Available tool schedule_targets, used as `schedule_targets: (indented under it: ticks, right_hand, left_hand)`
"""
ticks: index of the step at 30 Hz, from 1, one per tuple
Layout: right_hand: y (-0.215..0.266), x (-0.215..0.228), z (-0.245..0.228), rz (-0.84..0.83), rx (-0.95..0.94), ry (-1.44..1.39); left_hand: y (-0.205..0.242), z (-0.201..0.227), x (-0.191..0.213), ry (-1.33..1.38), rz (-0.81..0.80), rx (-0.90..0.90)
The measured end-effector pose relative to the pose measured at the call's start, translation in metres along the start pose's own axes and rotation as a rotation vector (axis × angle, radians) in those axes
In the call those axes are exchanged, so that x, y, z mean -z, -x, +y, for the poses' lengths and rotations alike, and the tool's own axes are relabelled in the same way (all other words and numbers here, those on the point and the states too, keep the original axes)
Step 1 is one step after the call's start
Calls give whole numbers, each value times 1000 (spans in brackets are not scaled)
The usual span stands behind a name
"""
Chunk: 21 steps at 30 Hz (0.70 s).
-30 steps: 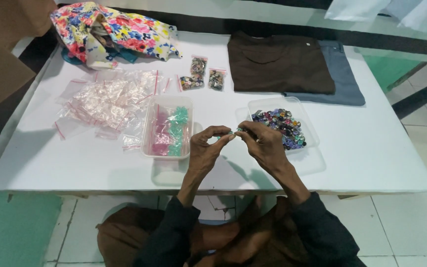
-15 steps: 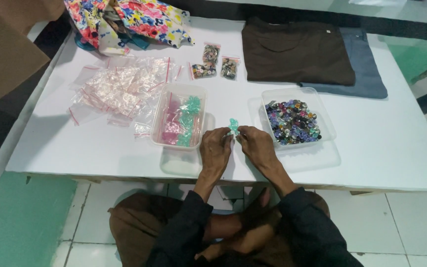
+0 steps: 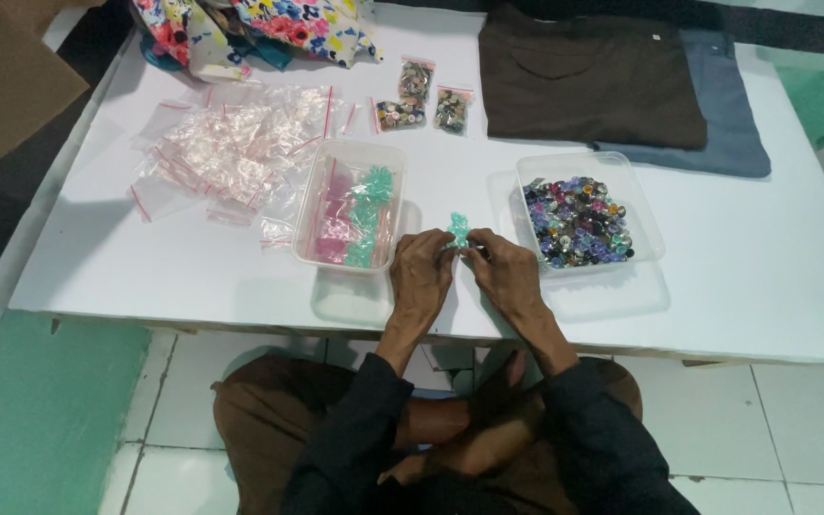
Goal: The person sorts various buttons and garment fasteners from two containers, handling them by hand and placing some into small plastic bags.
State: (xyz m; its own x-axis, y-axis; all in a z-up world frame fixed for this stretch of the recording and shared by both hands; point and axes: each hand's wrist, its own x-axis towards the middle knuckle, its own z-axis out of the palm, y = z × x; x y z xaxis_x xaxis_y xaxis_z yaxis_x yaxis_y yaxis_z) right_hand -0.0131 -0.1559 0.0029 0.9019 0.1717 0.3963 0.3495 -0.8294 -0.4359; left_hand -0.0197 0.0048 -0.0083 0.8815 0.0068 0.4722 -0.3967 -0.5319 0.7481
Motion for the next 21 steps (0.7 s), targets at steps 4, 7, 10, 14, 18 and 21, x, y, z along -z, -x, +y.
schedule_targets:
  ticks: [4,7,10,14,18,21]
  right_hand:
    - [-1,1,-2,-2,-27,-76]
    - [0,2,-4,30,-20,-84]
    - [5,6,-14,118,37,-149]
    - [11,37,-49,291,175,-27]
    - [10,90,-52,463,231,-12]
    - [-10,123,2,263,70,-8]
  left_hand:
    - [-1,1,-1,-28,0,5]
    - [-1,4,1,-55,5,11]
    - [1,11,8,-60,24,-6]
    - [-1,39,17,19,102,-50]
    - [-14,73,14,67,150,-152]
    - [-32,96,2,32,-1,-263]
